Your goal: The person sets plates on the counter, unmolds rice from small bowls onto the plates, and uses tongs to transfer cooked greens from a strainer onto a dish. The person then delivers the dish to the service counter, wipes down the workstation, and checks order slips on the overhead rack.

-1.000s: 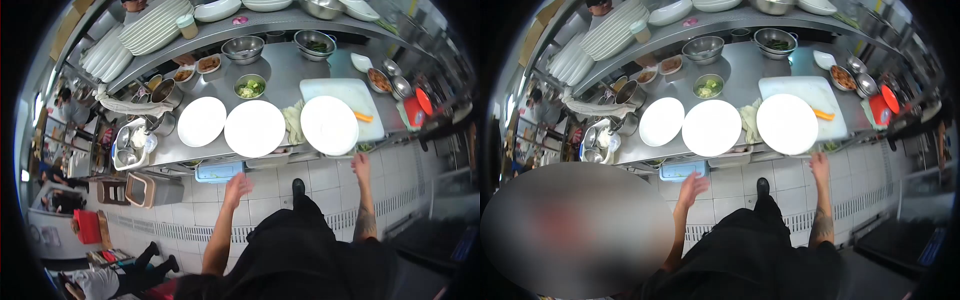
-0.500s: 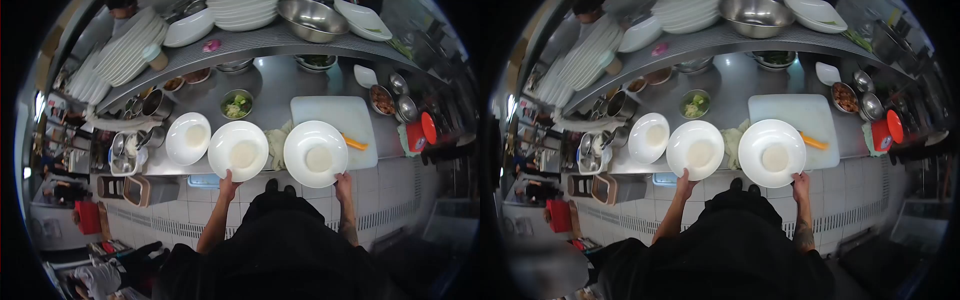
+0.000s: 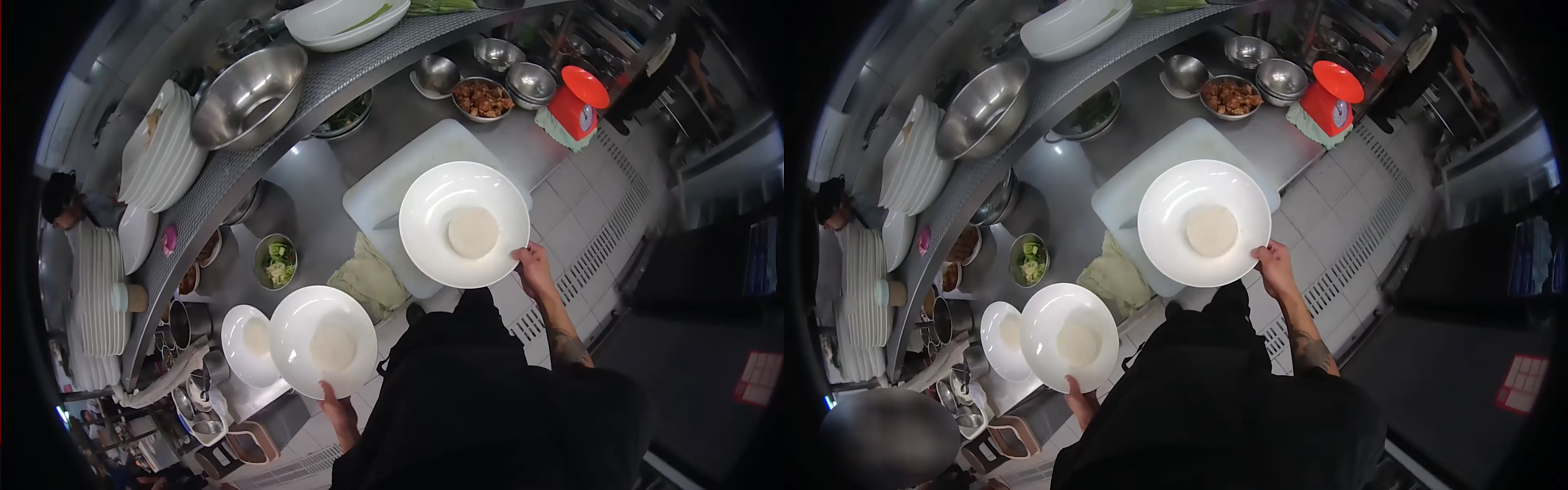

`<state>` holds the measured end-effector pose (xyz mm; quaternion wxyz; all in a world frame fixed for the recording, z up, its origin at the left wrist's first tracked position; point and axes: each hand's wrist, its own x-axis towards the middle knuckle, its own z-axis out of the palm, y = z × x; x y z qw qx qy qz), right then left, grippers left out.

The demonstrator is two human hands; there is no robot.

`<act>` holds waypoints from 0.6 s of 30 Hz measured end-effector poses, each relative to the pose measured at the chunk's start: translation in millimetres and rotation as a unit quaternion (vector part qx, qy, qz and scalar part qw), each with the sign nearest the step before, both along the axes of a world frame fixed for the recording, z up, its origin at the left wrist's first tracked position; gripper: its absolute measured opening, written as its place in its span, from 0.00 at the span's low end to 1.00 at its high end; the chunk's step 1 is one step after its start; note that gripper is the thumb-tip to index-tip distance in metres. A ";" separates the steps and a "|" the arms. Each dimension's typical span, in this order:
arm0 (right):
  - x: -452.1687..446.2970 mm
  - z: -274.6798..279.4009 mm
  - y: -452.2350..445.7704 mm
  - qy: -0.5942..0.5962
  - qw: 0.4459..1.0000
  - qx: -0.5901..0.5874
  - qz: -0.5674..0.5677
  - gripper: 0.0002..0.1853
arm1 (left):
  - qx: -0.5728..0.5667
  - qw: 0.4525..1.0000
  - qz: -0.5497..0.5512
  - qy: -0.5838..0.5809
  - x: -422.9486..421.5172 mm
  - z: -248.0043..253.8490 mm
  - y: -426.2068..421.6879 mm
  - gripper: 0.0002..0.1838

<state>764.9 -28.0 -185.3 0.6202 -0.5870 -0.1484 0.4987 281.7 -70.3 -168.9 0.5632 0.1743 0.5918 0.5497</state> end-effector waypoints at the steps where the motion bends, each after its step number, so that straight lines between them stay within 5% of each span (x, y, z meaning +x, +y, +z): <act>1: 14.9 1.1 7.8 -0.019 1.000 0.001 -0.010 0.12 | -0.001 1.000 -0.008 0.005 10.0 7.4 3.9 0.29; 8: 103.2 -7.5 68.2 -0.043 0.999 0.001 -0.012 0.12 | 0.014 0.999 -0.029 -0.008 80.9 14.0 95.8 0.28; 18: 149.6 -33.0 164.8 -0.030 0.993 0.003 0.117 0.15 | -0.046 0.982 -0.184 0.003 142.9 -46.2 276.1 0.26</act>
